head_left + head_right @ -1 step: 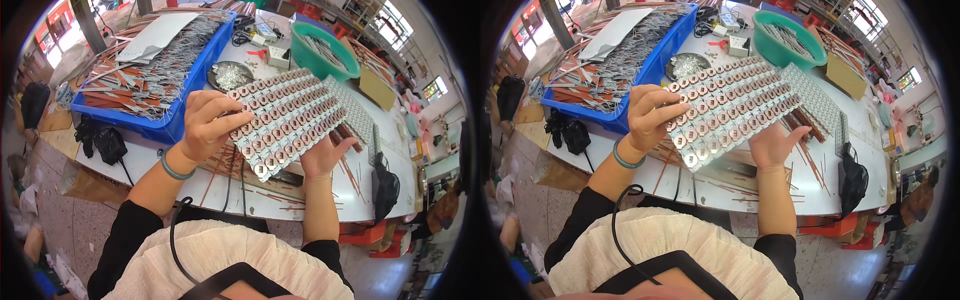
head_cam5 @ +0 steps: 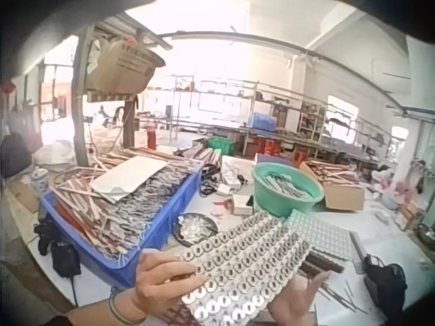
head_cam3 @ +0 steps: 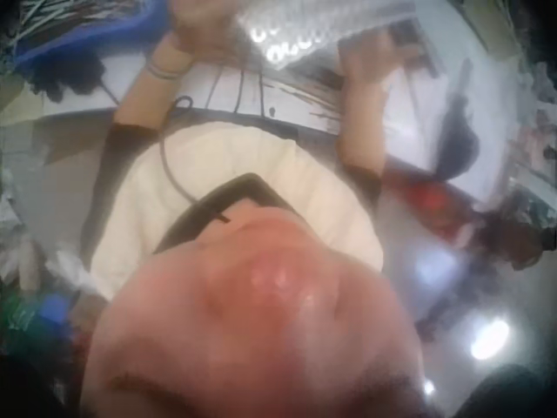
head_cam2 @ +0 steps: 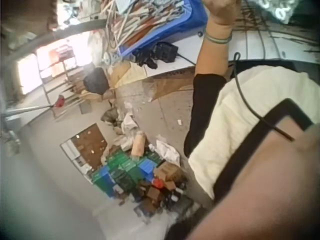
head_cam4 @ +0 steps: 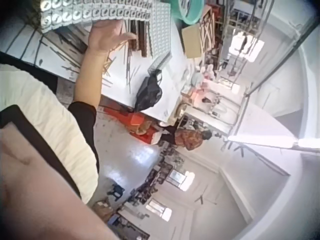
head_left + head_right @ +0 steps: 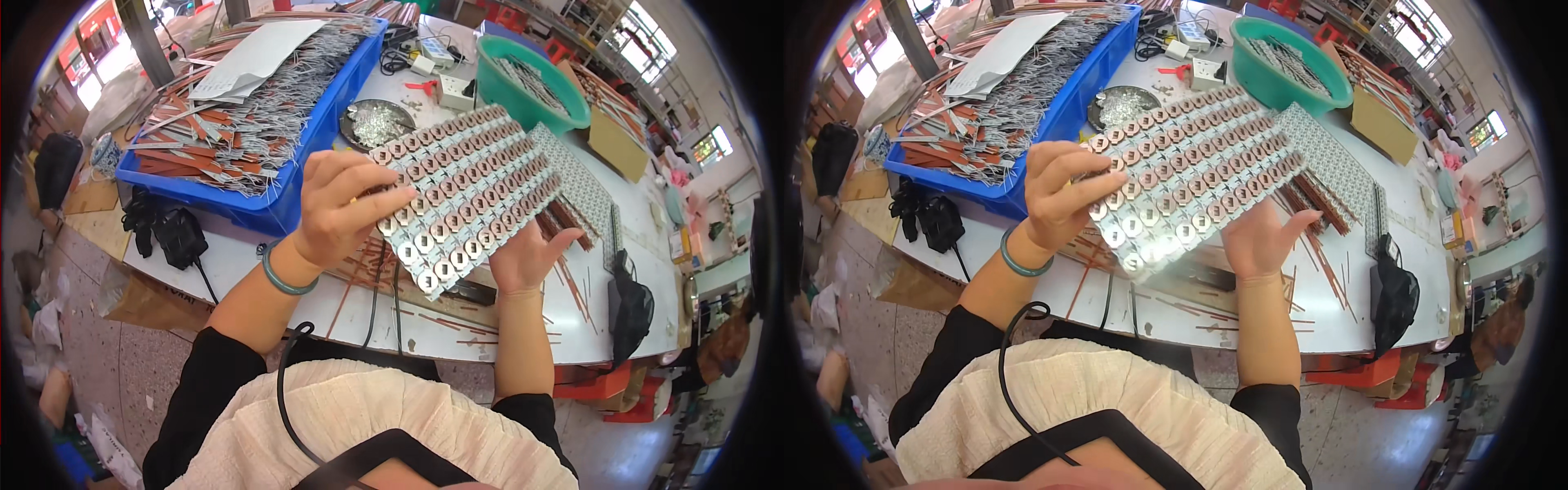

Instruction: Assembling and inspecting sheets of small metal electronic components at a workbench, including writing notes and using a glue gun.

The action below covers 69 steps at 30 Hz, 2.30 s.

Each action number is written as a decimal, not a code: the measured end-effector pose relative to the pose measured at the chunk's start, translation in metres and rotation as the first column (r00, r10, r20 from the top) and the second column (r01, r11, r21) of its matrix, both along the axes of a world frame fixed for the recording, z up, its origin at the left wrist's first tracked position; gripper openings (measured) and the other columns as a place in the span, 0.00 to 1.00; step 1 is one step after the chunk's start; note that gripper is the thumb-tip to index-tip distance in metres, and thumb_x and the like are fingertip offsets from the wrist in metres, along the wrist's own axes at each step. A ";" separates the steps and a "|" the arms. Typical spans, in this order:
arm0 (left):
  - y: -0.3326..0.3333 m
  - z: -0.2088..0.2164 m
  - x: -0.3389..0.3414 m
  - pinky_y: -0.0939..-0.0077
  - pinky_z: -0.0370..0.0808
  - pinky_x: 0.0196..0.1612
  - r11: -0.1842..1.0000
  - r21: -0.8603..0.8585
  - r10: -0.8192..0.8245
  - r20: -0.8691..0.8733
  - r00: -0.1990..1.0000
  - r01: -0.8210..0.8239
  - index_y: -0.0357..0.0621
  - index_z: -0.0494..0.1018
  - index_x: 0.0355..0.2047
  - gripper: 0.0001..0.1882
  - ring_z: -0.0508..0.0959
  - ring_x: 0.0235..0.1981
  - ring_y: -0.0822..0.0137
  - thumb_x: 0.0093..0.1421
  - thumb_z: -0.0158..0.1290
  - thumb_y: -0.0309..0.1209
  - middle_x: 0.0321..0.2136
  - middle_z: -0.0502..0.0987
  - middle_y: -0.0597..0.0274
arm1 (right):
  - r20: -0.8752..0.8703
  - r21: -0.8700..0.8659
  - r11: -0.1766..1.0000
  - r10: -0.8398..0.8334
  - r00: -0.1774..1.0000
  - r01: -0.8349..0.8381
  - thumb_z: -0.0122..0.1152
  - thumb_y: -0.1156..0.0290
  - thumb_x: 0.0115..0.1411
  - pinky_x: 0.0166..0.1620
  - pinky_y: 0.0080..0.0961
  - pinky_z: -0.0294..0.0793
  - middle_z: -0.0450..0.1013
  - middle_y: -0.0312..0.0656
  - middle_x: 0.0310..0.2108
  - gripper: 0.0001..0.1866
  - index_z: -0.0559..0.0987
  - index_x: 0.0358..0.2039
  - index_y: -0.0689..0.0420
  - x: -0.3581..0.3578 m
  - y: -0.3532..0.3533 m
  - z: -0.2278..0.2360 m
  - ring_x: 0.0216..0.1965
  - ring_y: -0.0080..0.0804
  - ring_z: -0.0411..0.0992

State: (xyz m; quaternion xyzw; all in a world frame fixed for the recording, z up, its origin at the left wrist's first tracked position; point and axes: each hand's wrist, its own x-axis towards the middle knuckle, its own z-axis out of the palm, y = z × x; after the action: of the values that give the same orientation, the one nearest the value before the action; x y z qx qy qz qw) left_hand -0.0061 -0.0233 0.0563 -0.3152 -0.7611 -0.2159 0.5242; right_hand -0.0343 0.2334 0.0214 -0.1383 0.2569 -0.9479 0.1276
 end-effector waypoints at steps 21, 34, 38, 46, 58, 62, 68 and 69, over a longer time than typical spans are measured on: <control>0.025 -0.032 -0.016 0.75 0.69 0.46 0.299 0.952 -0.954 0.299 -0.004 -0.069 0.36 0.62 0.51 0.24 0.72 0.41 0.71 0.67 0.29 0.43 0.40 0.72 0.60 | -0.124 0.504 0.797 -0.315 0.941 0.333 0.46 0.76 0.54 0.49 0.26 0.67 0.69 0.43 0.46 0.23 0.64 0.53 0.64 0.009 -0.009 0.013 0.45 0.30 0.69; 0.040 -0.041 -0.017 0.77 0.59 0.55 0.368 0.925 -0.898 0.381 0.222 -0.100 0.32 0.60 0.54 0.31 0.65 0.52 0.69 0.64 0.39 0.50 0.52 0.67 0.57 | -0.094 0.579 0.761 -0.295 0.951 0.294 0.53 0.72 0.57 0.45 0.23 0.69 0.72 0.42 0.42 0.18 0.68 0.48 0.64 0.007 -0.020 -0.004 0.41 0.27 0.71; 0.045 -0.037 -0.025 0.78 0.63 0.53 0.429 0.897 -0.873 0.442 0.208 -0.104 0.33 0.62 0.53 0.31 0.68 0.49 0.70 0.62 0.43 0.50 0.49 0.69 0.58 | -0.090 0.562 0.771 -0.301 0.949 0.298 0.55 0.68 0.58 0.43 0.22 0.71 0.73 0.40 0.41 0.18 0.70 0.47 0.62 0.005 -0.018 -0.005 0.39 0.25 0.72; 0.063 -0.024 -0.014 0.77 0.75 0.37 -0.044 0.973 -0.999 -0.043 0.008 -0.225 0.40 0.69 0.43 0.22 0.77 0.33 0.70 0.64 0.39 0.46 0.33 0.76 0.60 | -0.002 0.333 0.936 -0.117 0.993 0.111 0.53 0.71 0.59 0.45 0.25 0.72 0.71 0.41 0.44 0.18 0.67 0.50 0.61 0.004 -0.020 -0.007 0.43 0.28 0.71; 0.056 -0.031 -0.016 0.73 0.74 0.45 0.117 0.965 -0.991 0.098 -0.090 -0.233 0.37 0.61 0.54 0.25 0.75 0.43 0.68 0.66 0.35 0.45 0.46 0.72 0.57 | -0.066 0.511 0.834 -0.203 0.977 0.208 0.54 0.73 0.58 0.43 0.24 0.72 0.72 0.42 0.42 0.18 0.67 0.49 0.62 0.012 -0.018 0.000 0.40 0.26 0.71; 0.057 -0.028 -0.010 0.73 0.73 0.46 0.107 0.964 -0.991 0.083 -0.109 -0.242 0.36 0.61 0.53 0.28 0.75 0.44 0.68 0.65 0.36 0.49 0.46 0.72 0.57 | -0.039 0.534 0.822 -0.209 0.977 0.197 0.55 0.73 0.58 0.42 0.24 0.72 0.72 0.42 0.42 0.17 0.67 0.48 0.63 0.013 -0.020 0.005 0.40 0.25 0.71; 0.057 -0.026 -0.011 0.75 0.73 0.45 0.208 0.964 -0.978 0.202 -0.052 -0.164 0.35 0.63 0.51 0.32 0.75 0.43 0.69 0.61 0.41 0.54 0.45 0.72 0.57 | 0.034 0.549 0.824 -0.186 0.982 0.137 0.55 0.71 0.58 0.41 0.24 0.72 0.73 0.41 0.40 0.16 0.68 0.46 0.62 0.011 -0.016 0.004 0.38 0.24 0.72; 0.055 -0.030 -0.014 0.76 0.72 0.45 0.246 0.954 -0.969 0.248 -0.005 -0.172 0.35 0.63 0.50 0.32 0.74 0.42 0.70 0.61 0.41 0.54 0.44 0.72 0.57 | 0.075 0.531 0.841 -0.167 0.983 0.103 0.55 0.71 0.58 0.41 0.24 0.72 0.73 0.41 0.40 0.16 0.69 0.46 0.62 0.009 -0.015 0.004 0.38 0.25 0.72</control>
State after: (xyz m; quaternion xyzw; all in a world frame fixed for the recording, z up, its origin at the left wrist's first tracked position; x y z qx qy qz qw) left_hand -0.0203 0.0312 0.0261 -0.0765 -0.4817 -0.8655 -0.1140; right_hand -0.0250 0.2189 0.0254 -0.0233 0.5070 -0.8548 0.1084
